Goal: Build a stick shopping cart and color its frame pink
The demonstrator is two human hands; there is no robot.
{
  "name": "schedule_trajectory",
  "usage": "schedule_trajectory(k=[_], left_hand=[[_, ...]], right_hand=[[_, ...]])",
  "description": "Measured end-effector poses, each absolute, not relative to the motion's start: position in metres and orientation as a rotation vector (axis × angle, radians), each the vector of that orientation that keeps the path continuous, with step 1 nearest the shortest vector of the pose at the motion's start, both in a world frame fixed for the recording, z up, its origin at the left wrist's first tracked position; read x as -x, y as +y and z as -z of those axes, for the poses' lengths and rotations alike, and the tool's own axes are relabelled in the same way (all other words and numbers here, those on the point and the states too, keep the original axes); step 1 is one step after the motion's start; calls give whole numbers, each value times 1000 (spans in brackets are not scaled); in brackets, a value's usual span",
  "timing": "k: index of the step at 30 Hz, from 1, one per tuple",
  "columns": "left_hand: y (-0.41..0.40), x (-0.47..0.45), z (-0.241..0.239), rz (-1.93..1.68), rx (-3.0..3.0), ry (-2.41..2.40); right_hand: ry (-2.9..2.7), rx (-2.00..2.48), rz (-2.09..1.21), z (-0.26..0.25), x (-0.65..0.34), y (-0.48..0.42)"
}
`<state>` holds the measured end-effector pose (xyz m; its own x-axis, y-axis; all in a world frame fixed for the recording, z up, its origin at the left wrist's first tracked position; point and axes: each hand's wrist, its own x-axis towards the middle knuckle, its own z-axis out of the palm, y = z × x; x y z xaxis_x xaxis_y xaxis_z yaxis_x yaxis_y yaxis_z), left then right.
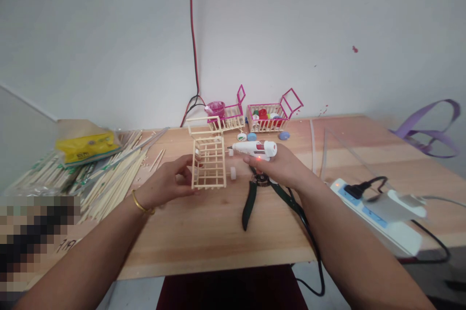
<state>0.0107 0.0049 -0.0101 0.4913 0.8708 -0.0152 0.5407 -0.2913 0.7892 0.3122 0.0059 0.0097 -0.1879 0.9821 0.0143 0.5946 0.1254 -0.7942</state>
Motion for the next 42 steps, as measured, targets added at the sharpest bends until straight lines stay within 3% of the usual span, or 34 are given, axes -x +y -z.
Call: schedule_trajectory(k=[9,21,42], left_hand=[[5,-9,8,-630,-1990,1132],[9,-6,2,-1227,-1695,923],[9,-7,5,-1253,-1689,950]], right_hand=[[-1841,1542,-889,-14,-310,4],[-1834,1473,-1019,3,-289,1],[-1848,1473,-980,12,-287,3]])
